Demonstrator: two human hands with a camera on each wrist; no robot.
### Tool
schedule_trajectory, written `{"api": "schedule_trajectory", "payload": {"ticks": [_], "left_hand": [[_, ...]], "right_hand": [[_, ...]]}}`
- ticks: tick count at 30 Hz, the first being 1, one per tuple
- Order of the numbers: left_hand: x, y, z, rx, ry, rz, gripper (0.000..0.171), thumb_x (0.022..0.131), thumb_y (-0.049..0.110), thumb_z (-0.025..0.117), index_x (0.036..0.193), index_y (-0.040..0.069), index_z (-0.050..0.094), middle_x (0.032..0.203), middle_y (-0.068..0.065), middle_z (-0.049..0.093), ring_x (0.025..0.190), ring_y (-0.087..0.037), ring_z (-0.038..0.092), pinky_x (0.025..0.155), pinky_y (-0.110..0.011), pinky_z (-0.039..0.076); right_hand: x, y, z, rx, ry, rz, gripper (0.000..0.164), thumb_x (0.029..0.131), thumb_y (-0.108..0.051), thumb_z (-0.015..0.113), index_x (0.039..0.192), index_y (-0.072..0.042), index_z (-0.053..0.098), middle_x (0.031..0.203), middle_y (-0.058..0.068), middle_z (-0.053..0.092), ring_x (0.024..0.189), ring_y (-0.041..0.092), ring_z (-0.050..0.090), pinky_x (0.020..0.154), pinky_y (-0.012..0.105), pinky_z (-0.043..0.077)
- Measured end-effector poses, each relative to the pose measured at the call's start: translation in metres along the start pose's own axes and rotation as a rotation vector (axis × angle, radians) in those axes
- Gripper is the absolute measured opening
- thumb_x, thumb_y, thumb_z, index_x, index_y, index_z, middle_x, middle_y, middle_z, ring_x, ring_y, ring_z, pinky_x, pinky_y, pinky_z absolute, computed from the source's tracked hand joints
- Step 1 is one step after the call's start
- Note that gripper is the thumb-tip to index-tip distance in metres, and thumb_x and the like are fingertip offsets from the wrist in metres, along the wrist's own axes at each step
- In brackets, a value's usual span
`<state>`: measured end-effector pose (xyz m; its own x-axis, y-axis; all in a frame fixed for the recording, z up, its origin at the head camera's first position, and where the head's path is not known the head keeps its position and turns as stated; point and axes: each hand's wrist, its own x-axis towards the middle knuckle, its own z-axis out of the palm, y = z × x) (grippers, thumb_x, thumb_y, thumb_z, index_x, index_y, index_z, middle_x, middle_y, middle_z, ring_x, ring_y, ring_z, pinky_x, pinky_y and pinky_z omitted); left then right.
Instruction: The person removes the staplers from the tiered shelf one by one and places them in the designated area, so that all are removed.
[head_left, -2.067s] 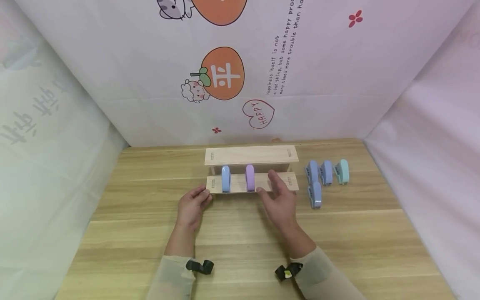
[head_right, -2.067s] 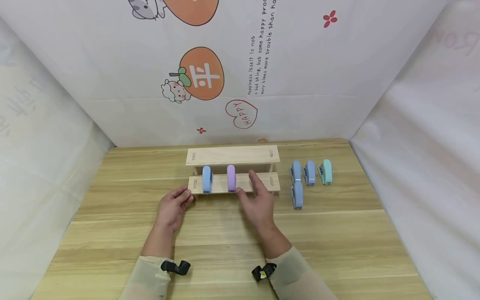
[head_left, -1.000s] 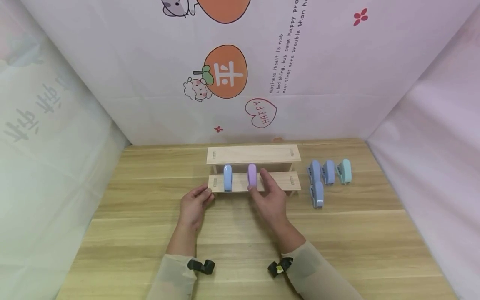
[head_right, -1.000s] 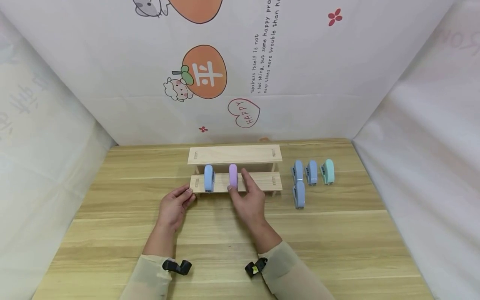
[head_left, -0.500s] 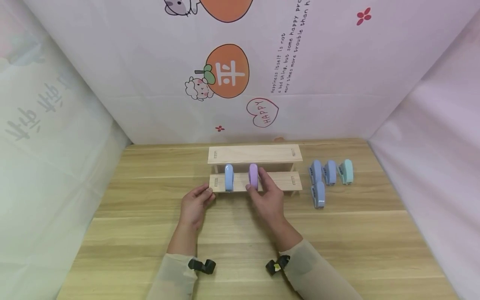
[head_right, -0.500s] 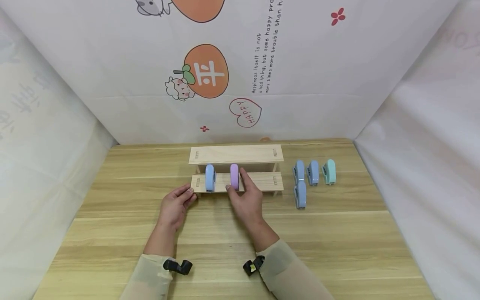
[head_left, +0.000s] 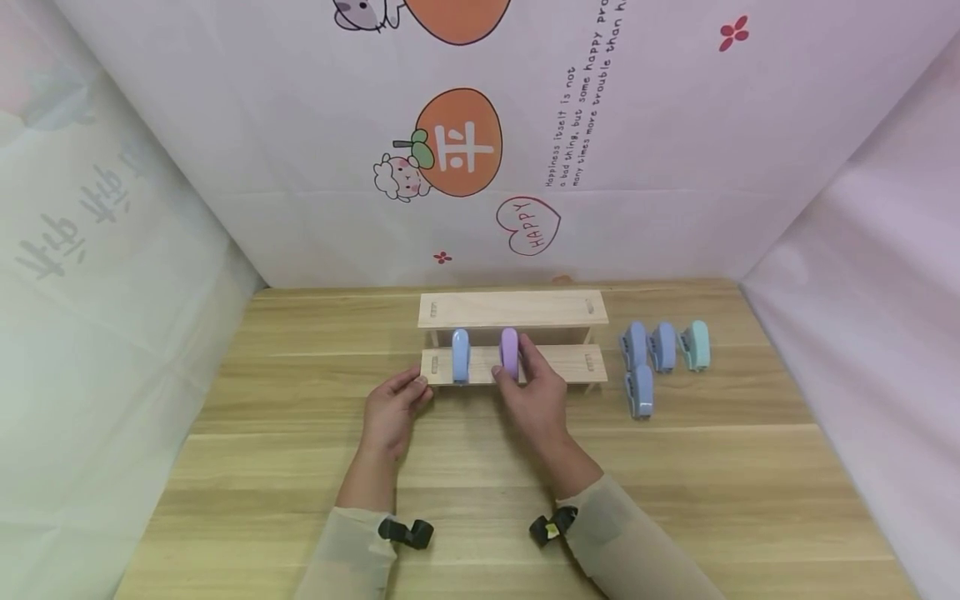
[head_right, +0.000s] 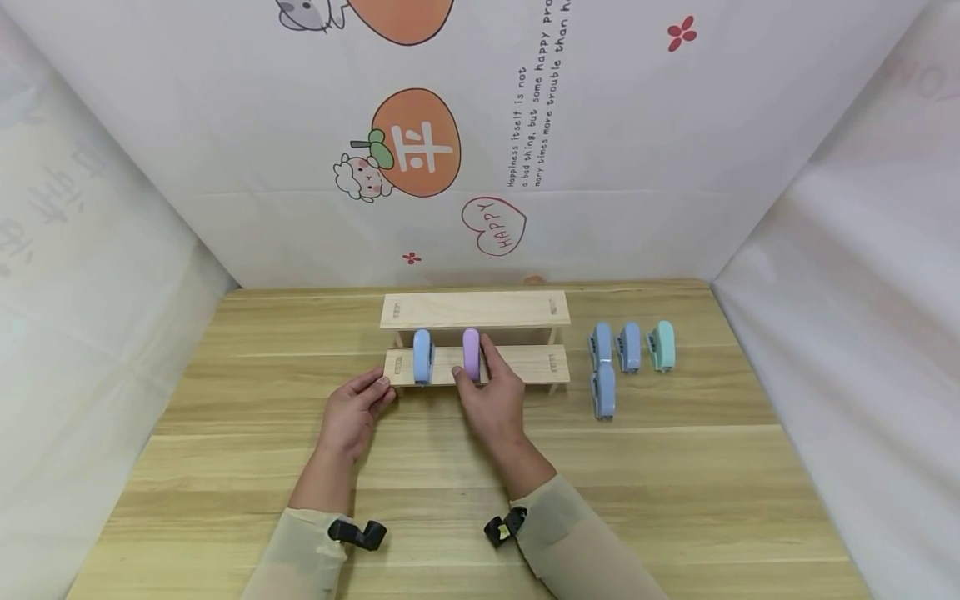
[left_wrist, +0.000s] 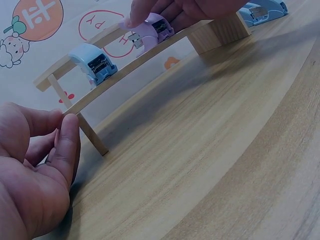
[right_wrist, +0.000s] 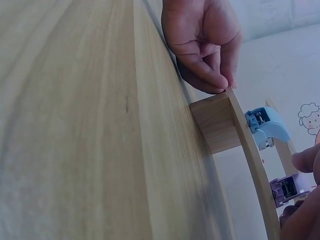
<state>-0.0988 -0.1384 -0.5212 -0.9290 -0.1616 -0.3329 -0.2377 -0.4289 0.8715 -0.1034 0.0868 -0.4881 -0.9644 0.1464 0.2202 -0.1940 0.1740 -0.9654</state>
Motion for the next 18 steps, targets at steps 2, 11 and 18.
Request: {"api": "schedule_trajectory", "payload": {"ticks": [2, 11, 18], "left_hand": [[-0.0007, 0.0005, 0.0003, -0.004, 0.002, 0.000, 0.037, 0.096, -0.005, 0.069, 0.132, -0.009, 0.061, 0.130, -0.020, 0.061, 0.104, -0.025, 0.071, 0.099, -0.031, 0.060], [-0.0030, 0.0022, 0.0019, 0.002, 0.000, 0.000, 0.037, 0.097, -0.005, 0.068, 0.133, -0.010, 0.061, 0.132, -0.020, 0.059, 0.104, -0.025, 0.071, 0.099, -0.031, 0.060], [-0.0027, 0.0027, 0.0023, 0.005, 0.012, -0.009, 0.037, 0.097, -0.005, 0.067, 0.133, -0.009, 0.060, 0.132, -0.020, 0.059, 0.104, -0.025, 0.070, 0.100, -0.030, 0.060]], "right_hand": [[0.0005, -0.0012, 0.0007, -0.011, -0.001, 0.009, 0.066, 0.091, -0.004, 0.079, 0.150, 0.001, 0.049, 0.151, 0.015, 0.051, 0.141, 0.024, 0.049, 0.114, 0.029, 0.045], [0.0028, -0.0023, 0.0042, -0.090, 0.025, 0.006, 0.065, 0.090, -0.004, 0.079, 0.147, 0.004, 0.051, 0.148, 0.019, 0.053, 0.138, 0.027, 0.051, 0.111, 0.026, 0.047], [0.0039, -0.0022, 0.0068, -0.118, 0.036, -0.001, 0.066, 0.088, -0.003, 0.079, 0.147, 0.005, 0.051, 0.147, 0.021, 0.053, 0.137, 0.028, 0.053, 0.109, 0.023, 0.048]]}}
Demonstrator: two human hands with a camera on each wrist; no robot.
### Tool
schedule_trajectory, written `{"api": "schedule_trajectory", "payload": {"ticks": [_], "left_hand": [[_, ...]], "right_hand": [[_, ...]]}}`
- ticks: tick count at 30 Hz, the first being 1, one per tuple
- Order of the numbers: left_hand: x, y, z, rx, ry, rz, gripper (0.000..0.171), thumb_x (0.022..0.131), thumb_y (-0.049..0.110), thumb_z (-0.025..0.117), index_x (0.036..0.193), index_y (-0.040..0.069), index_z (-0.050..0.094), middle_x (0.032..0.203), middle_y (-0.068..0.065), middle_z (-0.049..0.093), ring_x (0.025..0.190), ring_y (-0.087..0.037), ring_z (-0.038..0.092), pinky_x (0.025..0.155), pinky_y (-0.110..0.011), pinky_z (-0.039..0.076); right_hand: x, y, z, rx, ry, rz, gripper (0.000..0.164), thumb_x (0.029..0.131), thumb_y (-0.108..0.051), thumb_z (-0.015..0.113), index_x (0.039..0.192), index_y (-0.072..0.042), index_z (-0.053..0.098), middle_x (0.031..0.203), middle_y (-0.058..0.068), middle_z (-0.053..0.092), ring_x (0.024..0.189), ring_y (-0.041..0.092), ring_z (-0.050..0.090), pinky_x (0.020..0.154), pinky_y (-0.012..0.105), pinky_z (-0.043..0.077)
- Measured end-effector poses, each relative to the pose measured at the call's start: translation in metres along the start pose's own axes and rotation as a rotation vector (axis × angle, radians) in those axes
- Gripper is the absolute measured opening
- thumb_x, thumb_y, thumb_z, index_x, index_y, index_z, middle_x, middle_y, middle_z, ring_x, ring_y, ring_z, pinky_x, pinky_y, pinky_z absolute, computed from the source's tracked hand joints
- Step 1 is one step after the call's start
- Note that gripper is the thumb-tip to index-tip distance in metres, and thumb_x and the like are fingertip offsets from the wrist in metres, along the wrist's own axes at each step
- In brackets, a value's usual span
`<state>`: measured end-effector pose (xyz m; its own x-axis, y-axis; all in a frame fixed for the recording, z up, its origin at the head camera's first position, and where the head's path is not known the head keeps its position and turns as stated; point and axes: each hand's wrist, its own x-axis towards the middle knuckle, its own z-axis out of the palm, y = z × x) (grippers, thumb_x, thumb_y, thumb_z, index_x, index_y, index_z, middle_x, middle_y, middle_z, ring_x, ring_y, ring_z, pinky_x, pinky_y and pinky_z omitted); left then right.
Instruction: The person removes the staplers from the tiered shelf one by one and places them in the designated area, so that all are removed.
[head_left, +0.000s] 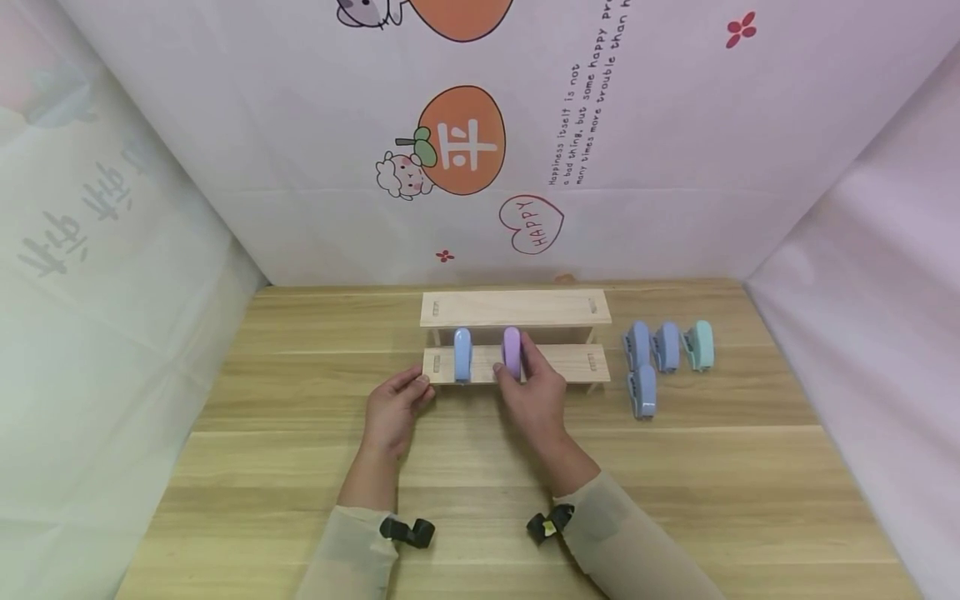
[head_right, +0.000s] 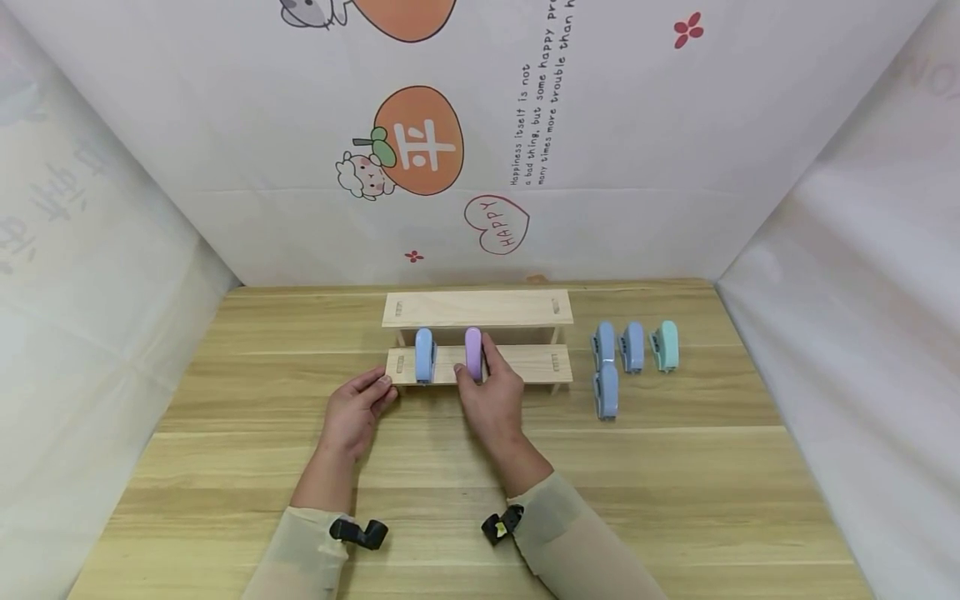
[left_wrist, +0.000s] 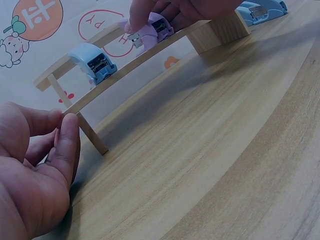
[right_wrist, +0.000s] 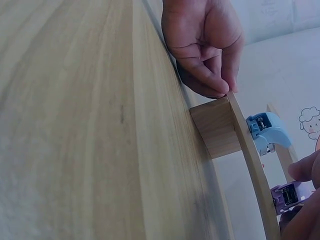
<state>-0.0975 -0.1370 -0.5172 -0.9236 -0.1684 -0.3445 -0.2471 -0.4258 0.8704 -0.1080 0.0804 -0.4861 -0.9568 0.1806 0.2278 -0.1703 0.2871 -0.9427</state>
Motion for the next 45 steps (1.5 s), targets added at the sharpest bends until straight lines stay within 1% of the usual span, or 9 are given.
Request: {"api": "schedule_trajectory", "payload": {"ticks": [5, 8, 12, 18, 26, 30, 32, 37, 45], "left_hand": [[0.001, -0.001, 0.000, 0.001, -0.002, -0.002, 0.037, 0.098, -0.004, 0.067, 0.133, -0.009, 0.061, 0.132, -0.020, 0.059, 0.104, -0.024, 0.071, 0.099, -0.030, 0.060], [0.001, 0.000, 0.000, 0.004, -0.006, -0.003, 0.037, 0.098, -0.004, 0.067, 0.134, -0.009, 0.060, 0.133, -0.020, 0.059, 0.102, -0.022, 0.071, 0.100, -0.030, 0.060], [0.001, 0.000, -0.001, 0.005, -0.003, -0.006, 0.037, 0.098, -0.003, 0.068, 0.133, -0.008, 0.061, 0.133, -0.020, 0.059, 0.105, -0.024, 0.070, 0.100, -0.030, 0.060], [0.001, 0.000, 0.000, 0.018, 0.002, -0.007, 0.038, 0.098, -0.001, 0.069, 0.134, -0.008, 0.061, 0.133, -0.020, 0.060, 0.110, -0.028, 0.069, 0.100, -0.030, 0.060], [0.000, 0.002, 0.000, 0.019, -0.001, -0.018, 0.037, 0.098, -0.001, 0.069, 0.133, -0.007, 0.061, 0.135, -0.018, 0.059, 0.107, -0.025, 0.070, 0.100, -0.030, 0.060], [0.001, 0.002, 0.000, 0.021, 0.000, -0.019, 0.037, 0.098, -0.002, 0.069, 0.134, -0.007, 0.061, 0.134, -0.019, 0.060, 0.107, -0.025, 0.070, 0.100, -0.030, 0.060], [0.001, 0.001, -0.001, 0.020, 0.002, -0.020, 0.037, 0.098, -0.002, 0.069, 0.133, -0.007, 0.061, 0.133, -0.020, 0.060, 0.106, -0.025, 0.070, 0.100, -0.030, 0.060], [0.001, -0.001, -0.001, 0.019, 0.004, -0.016, 0.037, 0.098, -0.002, 0.069, 0.133, -0.008, 0.061, 0.131, -0.019, 0.060, 0.107, -0.025, 0.070, 0.099, -0.030, 0.060], [0.001, -0.001, 0.000, 0.008, 0.004, -0.019, 0.037, 0.098, -0.001, 0.069, 0.134, -0.007, 0.061, 0.130, -0.019, 0.061, 0.111, -0.027, 0.068, 0.100, -0.030, 0.060]], "right_hand": [[0.000, 0.000, 0.000, -0.045, 0.002, -0.019, 0.063, 0.089, -0.003, 0.078, 0.146, 0.005, 0.053, 0.146, 0.022, 0.055, 0.134, 0.031, 0.056, 0.107, 0.026, 0.050], [-0.001, -0.001, -0.001, -0.079, 0.008, -0.040, 0.060, 0.090, -0.002, 0.077, 0.145, 0.004, 0.054, 0.143, 0.022, 0.058, 0.131, 0.033, 0.058, 0.107, 0.031, 0.052], [-0.002, -0.002, -0.001, -0.114, 0.017, -0.063, 0.055, 0.091, -0.001, 0.075, 0.143, 0.004, 0.057, 0.139, 0.023, 0.061, 0.128, 0.034, 0.061, 0.105, 0.040, 0.054], [0.000, -0.003, -0.002, -0.129, 0.006, -0.051, 0.052, 0.093, -0.001, 0.073, 0.143, 0.003, 0.058, 0.138, 0.023, 0.062, 0.127, 0.033, 0.061, 0.106, 0.043, 0.054], [0.000, -0.004, -0.005, -0.127, -0.020, -0.025, 0.051, 0.093, 0.000, 0.070, 0.143, 0.002, 0.058, 0.139, 0.022, 0.062, 0.129, 0.030, 0.060, 0.108, 0.040, 0.052], [-0.002, -0.006, -0.006, -0.129, -0.028, -0.020, 0.052, 0.094, -0.001, 0.070, 0.144, 0.003, 0.057, 0.140, 0.022, 0.061, 0.130, 0.030, 0.059, 0.109, 0.038, 0.051], [-0.002, -0.006, -0.006, -0.126, -0.027, -0.030, 0.051, 0.093, 0.000, 0.070, 0.143, 0.004, 0.057, 0.139, 0.023, 0.061, 0.130, 0.032, 0.059, 0.109, 0.040, 0.051], [-0.002, -0.005, -0.008, -0.120, -0.012, -0.044, 0.051, 0.092, 0.002, 0.070, 0.142, 0.004, 0.058, 0.138, 0.023, 0.062, 0.128, 0.032, 0.060, 0.108, 0.038, 0.052], [-0.002, -0.006, -0.014, -0.101, -0.005, -0.013, 0.052, 0.092, 0.002, 0.071, 0.143, 0.003, 0.058, 0.140, 0.022, 0.061, 0.130, 0.030, 0.059, 0.109, 0.034, 0.051]]}}
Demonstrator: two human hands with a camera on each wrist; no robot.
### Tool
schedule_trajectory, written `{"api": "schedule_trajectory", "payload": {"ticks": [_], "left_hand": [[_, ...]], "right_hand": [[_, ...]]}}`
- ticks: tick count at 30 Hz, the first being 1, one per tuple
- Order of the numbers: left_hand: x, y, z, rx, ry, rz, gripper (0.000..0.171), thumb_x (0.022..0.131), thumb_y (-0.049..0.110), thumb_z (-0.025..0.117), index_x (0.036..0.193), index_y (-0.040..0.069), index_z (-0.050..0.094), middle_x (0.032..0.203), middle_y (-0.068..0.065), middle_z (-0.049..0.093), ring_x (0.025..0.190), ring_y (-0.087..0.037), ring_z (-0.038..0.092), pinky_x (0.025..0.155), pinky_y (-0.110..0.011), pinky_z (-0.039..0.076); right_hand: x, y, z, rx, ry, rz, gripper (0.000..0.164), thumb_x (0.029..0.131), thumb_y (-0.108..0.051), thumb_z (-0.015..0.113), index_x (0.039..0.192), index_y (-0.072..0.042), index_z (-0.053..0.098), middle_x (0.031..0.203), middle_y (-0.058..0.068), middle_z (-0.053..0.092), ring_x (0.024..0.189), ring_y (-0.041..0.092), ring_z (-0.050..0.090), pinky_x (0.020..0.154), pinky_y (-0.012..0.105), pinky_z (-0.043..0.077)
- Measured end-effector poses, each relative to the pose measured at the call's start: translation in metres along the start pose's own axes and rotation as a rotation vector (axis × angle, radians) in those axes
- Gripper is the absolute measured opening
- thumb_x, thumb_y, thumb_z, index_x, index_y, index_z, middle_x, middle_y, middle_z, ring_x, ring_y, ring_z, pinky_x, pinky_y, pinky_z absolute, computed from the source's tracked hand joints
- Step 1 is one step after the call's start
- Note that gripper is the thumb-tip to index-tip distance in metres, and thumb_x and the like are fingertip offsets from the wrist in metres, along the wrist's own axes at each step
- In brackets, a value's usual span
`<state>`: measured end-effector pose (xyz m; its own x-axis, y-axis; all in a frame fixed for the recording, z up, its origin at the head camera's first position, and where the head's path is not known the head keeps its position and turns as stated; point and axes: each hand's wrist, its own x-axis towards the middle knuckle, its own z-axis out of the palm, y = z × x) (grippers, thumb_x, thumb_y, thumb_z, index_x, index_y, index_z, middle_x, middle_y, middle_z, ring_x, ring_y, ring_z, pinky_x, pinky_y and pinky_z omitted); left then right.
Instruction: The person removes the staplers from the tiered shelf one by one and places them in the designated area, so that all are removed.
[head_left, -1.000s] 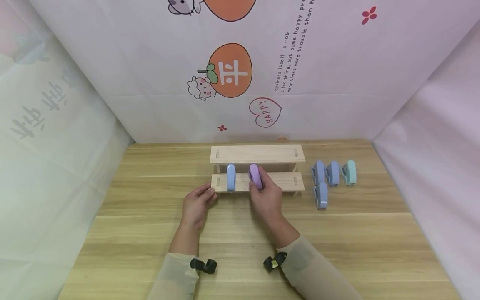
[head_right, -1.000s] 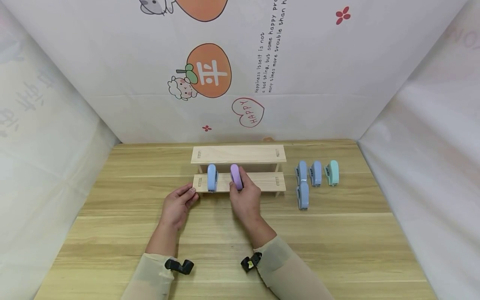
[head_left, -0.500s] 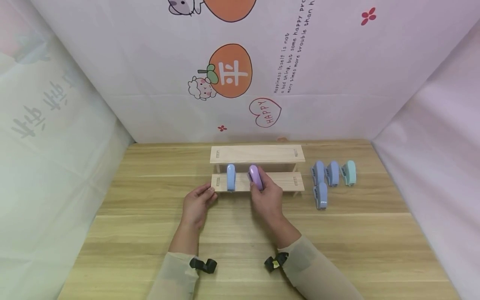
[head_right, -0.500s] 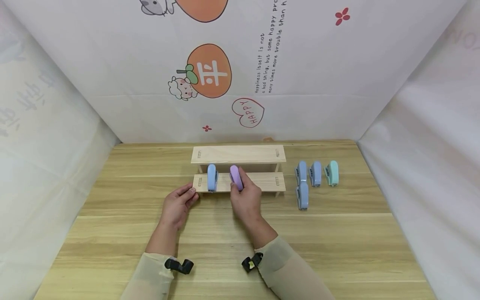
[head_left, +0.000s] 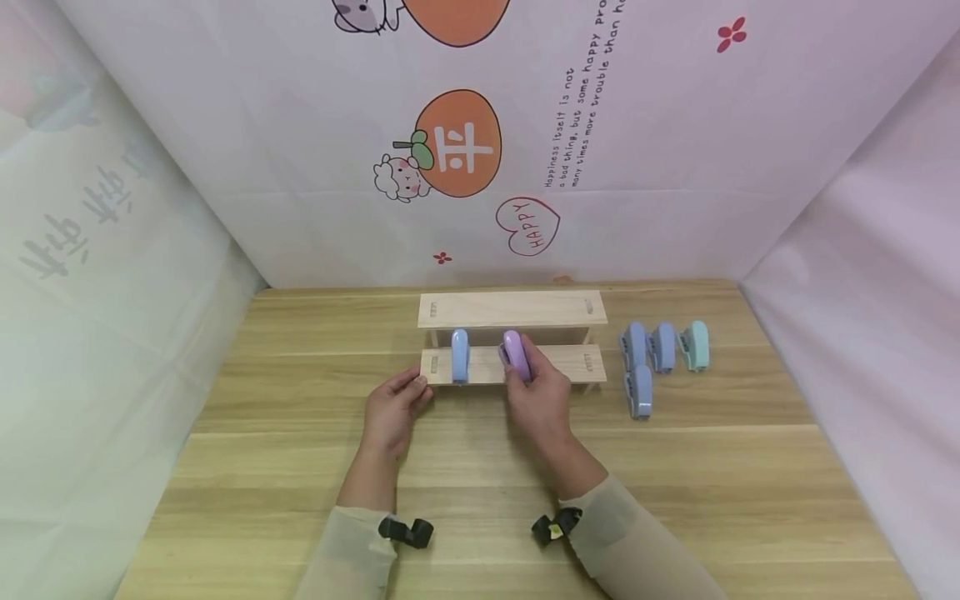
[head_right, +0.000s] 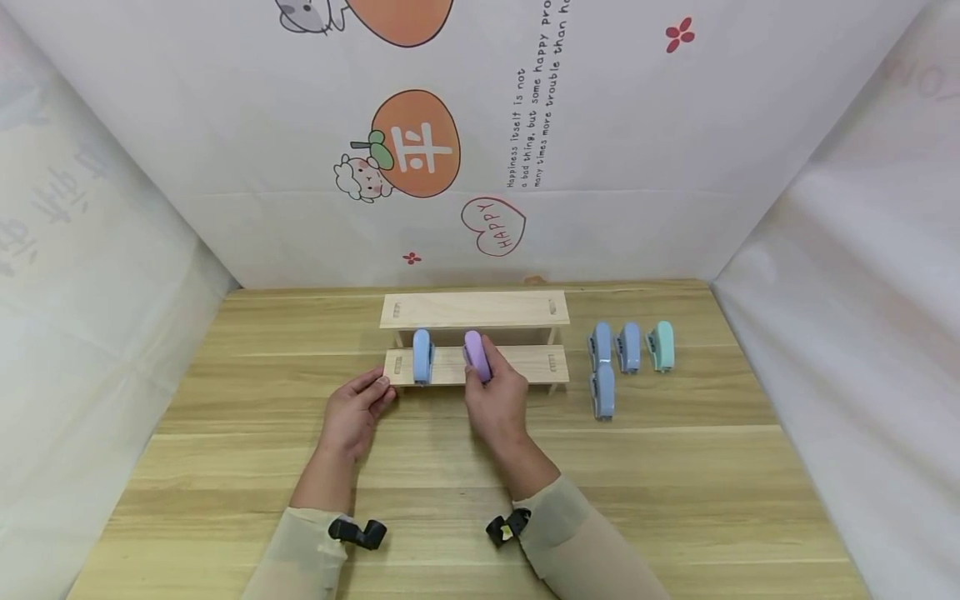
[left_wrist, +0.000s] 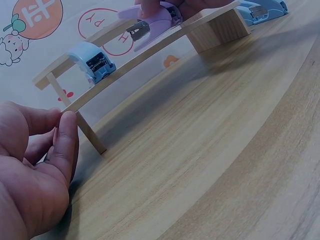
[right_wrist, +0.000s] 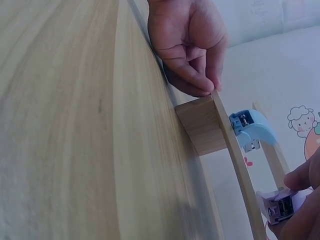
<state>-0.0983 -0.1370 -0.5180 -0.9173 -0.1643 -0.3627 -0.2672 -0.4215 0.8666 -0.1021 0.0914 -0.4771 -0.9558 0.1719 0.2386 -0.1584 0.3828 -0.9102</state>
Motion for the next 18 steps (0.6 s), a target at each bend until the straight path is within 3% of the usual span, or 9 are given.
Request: {"api": "schedule_trajectory", "payload": {"ticks": [18], "left_hand": [[-0.001, 0.000, 0.000, 0.017, 0.005, 0.001, 0.037, 0.098, 0.001, 0.069, 0.134, -0.005, 0.062, 0.132, -0.019, 0.061, 0.115, -0.031, 0.066, 0.101, -0.030, 0.059]], "right_hand": [[0.001, 0.002, -0.013, 0.023, 0.026, 0.000, 0.052, 0.093, 0.002, 0.070, 0.144, 0.002, 0.057, 0.141, 0.021, 0.061, 0.131, 0.030, 0.059, 0.109, 0.037, 0.052]]}}
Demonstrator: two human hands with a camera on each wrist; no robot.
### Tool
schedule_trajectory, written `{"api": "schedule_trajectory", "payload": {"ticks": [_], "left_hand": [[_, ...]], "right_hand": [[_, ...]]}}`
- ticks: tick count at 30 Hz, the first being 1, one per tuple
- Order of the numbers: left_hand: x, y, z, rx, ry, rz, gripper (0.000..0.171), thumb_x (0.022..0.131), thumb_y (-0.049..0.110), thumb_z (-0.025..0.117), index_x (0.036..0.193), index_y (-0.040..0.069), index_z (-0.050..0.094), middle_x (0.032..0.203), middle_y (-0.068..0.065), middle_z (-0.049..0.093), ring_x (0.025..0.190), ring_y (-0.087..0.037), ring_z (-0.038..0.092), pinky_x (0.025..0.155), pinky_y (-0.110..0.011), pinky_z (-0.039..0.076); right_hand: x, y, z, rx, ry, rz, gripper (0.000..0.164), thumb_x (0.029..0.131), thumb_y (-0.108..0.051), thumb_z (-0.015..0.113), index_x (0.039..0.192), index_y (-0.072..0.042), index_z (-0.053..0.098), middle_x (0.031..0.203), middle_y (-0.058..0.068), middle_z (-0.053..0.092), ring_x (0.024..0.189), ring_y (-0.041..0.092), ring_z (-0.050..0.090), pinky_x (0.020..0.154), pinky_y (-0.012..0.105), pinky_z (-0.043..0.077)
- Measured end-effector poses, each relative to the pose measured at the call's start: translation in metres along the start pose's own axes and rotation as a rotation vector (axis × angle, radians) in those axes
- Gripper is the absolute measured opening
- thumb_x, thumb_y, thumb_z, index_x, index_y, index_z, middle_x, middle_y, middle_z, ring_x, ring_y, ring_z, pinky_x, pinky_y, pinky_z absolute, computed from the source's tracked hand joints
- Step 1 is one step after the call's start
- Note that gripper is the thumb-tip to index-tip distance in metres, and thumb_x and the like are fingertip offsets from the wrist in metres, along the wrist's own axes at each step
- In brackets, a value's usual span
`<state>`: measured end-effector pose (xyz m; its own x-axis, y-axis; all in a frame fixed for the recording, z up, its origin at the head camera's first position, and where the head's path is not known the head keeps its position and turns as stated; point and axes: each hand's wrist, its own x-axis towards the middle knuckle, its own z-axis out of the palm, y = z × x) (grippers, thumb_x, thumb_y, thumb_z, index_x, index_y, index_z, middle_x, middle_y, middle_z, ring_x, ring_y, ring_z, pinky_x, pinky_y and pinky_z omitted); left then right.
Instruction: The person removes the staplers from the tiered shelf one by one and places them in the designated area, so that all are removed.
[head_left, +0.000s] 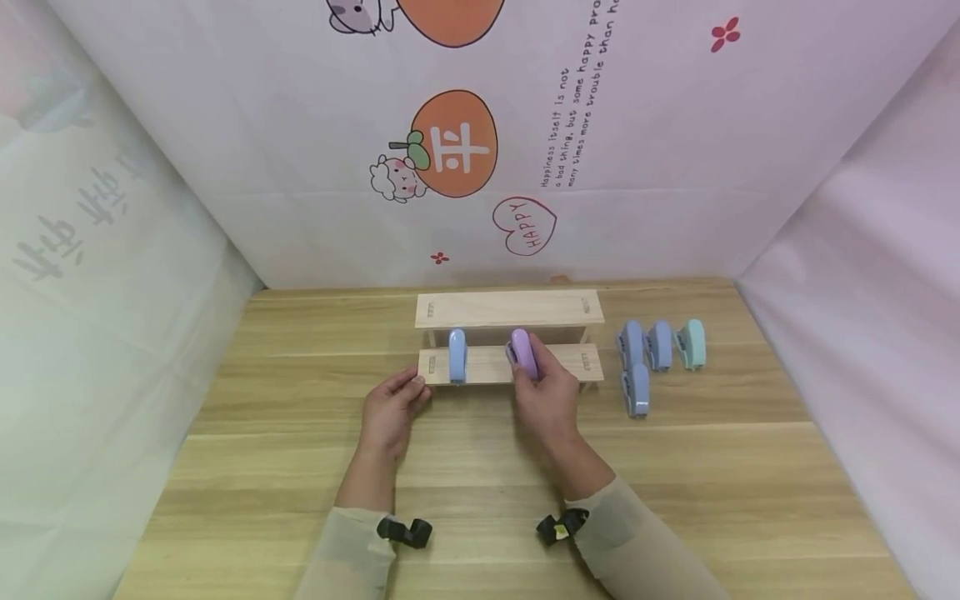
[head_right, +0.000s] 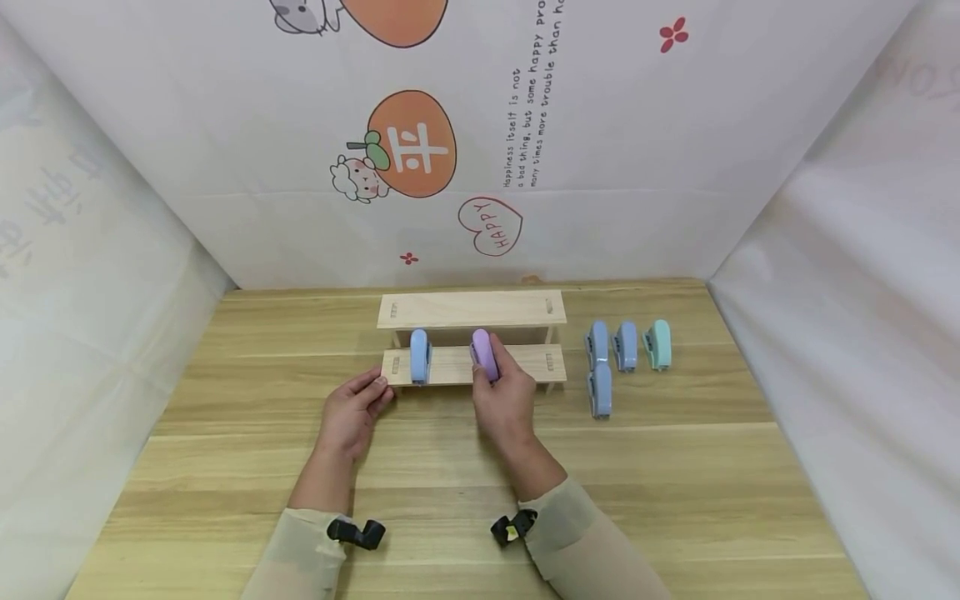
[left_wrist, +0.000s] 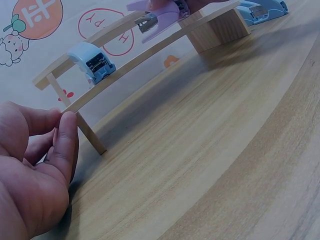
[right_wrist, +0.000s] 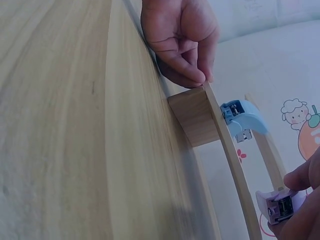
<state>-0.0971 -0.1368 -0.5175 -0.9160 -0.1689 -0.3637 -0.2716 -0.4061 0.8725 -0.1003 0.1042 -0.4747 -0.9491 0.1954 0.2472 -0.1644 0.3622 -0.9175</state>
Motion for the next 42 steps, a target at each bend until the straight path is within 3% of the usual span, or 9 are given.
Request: {"api": "schedule_trajectory", "payload": {"ticks": [5, 12, 24, 33, 42], "left_hand": [[0.000, -0.002, -0.001, -0.006, -0.015, 0.016, 0.038, 0.098, 0.000, 0.068, 0.135, -0.006, 0.061, 0.132, -0.019, 0.060, 0.116, -0.031, 0.066, 0.102, -0.029, 0.058], [0.000, -0.002, 0.000, -0.003, -0.020, 0.024, 0.039, 0.098, 0.001, 0.069, 0.136, -0.007, 0.060, 0.131, -0.019, 0.060, 0.116, -0.032, 0.066, 0.101, -0.030, 0.059], [0.001, -0.002, 0.000, -0.008, -0.021, 0.016, 0.039, 0.098, -0.001, 0.068, 0.136, -0.008, 0.059, 0.134, -0.021, 0.058, 0.114, -0.030, 0.067, 0.101, -0.030, 0.059], [-0.001, -0.001, 0.001, -0.012, -0.011, 0.017, 0.040, 0.098, -0.001, 0.068, 0.136, -0.008, 0.059, 0.133, -0.020, 0.059, 0.112, -0.030, 0.067, 0.101, -0.030, 0.059], [-0.001, -0.001, 0.001, -0.020, -0.018, 0.021, 0.039, 0.098, -0.002, 0.068, 0.136, -0.008, 0.060, 0.133, -0.021, 0.059, 0.111, -0.029, 0.068, 0.101, -0.030, 0.059]], "right_hand": [[0.001, 0.001, -0.003, -0.005, 0.007, -0.001, 0.051, 0.094, 0.001, 0.070, 0.143, 0.003, 0.057, 0.140, 0.021, 0.061, 0.131, 0.031, 0.059, 0.108, 0.036, 0.052], [0.001, 0.002, -0.011, -0.016, 0.033, -0.016, 0.051, 0.093, 0.002, 0.070, 0.142, 0.002, 0.059, 0.138, 0.020, 0.063, 0.128, 0.033, 0.061, 0.106, 0.044, 0.054], [-0.002, 0.001, -0.022, -0.045, 0.050, 0.060, 0.053, 0.094, -0.003, 0.071, 0.145, -0.005, 0.058, 0.142, 0.012, 0.062, 0.132, 0.028, 0.058, 0.112, 0.042, 0.051], [-0.001, 0.006, -0.031, -0.037, 0.055, 0.065, 0.054, 0.094, -0.003, 0.071, 0.146, -0.003, 0.057, 0.143, 0.017, 0.061, 0.132, 0.032, 0.058, 0.113, 0.046, 0.050], [-0.001, 0.005, -0.038, -0.041, 0.043, 0.101, 0.054, 0.096, -0.006, 0.070, 0.148, -0.004, 0.054, 0.146, 0.015, 0.059, 0.134, 0.029, 0.056, 0.115, 0.044, 0.049]]}}
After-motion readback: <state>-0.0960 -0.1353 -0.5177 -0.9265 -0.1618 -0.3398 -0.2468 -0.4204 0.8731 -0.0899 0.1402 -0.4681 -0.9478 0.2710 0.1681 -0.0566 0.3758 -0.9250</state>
